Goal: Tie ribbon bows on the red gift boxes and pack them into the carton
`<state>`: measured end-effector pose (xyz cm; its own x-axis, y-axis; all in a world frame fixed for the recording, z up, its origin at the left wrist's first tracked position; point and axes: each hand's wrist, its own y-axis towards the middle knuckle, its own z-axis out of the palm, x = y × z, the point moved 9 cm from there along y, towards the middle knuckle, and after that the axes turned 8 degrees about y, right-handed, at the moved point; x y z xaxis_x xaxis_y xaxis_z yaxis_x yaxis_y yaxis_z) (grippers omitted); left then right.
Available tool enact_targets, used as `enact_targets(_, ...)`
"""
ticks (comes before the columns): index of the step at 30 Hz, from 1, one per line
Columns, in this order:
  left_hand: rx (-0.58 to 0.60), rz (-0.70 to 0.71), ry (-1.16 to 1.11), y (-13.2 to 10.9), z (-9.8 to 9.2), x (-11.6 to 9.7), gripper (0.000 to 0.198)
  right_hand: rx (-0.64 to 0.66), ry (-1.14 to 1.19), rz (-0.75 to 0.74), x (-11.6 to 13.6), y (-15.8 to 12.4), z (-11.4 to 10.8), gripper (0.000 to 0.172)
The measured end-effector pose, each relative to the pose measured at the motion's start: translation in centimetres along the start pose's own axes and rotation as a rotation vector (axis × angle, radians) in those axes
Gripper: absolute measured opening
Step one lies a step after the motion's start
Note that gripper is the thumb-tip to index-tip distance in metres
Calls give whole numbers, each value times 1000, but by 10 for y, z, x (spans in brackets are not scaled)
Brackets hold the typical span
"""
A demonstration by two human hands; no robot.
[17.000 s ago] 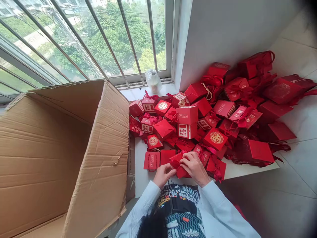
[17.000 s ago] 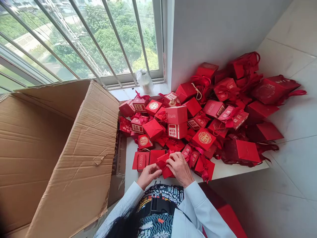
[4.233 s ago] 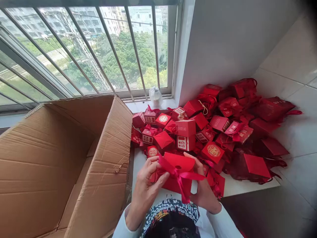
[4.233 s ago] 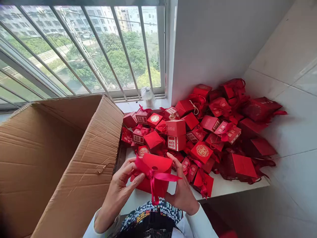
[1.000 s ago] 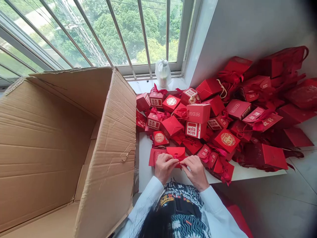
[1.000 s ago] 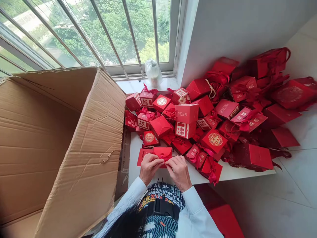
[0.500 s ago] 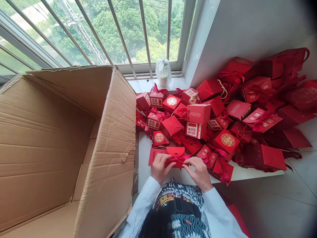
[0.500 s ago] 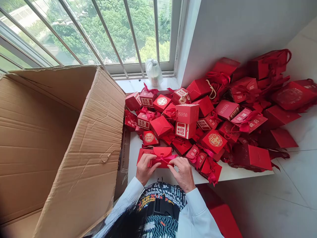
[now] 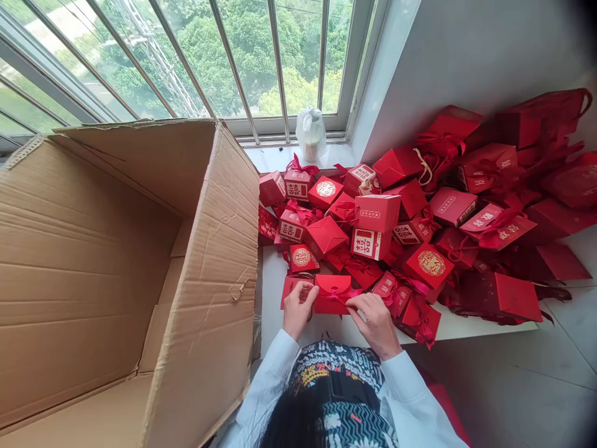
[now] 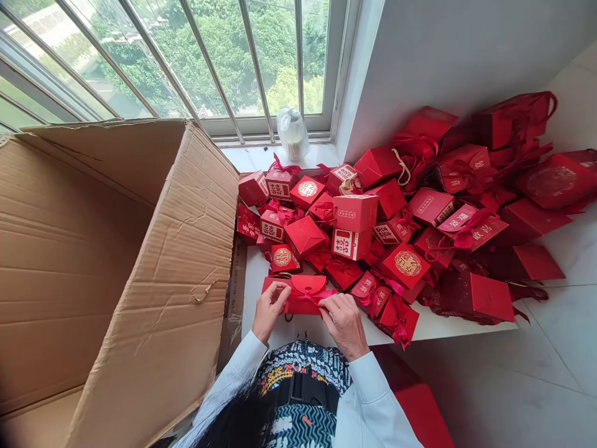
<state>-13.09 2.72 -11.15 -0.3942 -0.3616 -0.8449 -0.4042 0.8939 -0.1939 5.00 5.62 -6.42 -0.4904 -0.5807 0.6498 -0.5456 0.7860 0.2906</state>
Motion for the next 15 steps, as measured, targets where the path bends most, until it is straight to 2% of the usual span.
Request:
enact_targets(4, 2, -5, -30, 12, -2, 0, 13, -11, -46, -31, 2, 0, -2, 12)
enact_targets(12, -44, -14, -108, 19, -4, 5, 16, -12, -117, -78, 6, 2, 0, 23)
enact_targets(15, -93, -11, -101, 15, -10, 1, 19, -3, -98, -81, 8, 3, -2, 12)
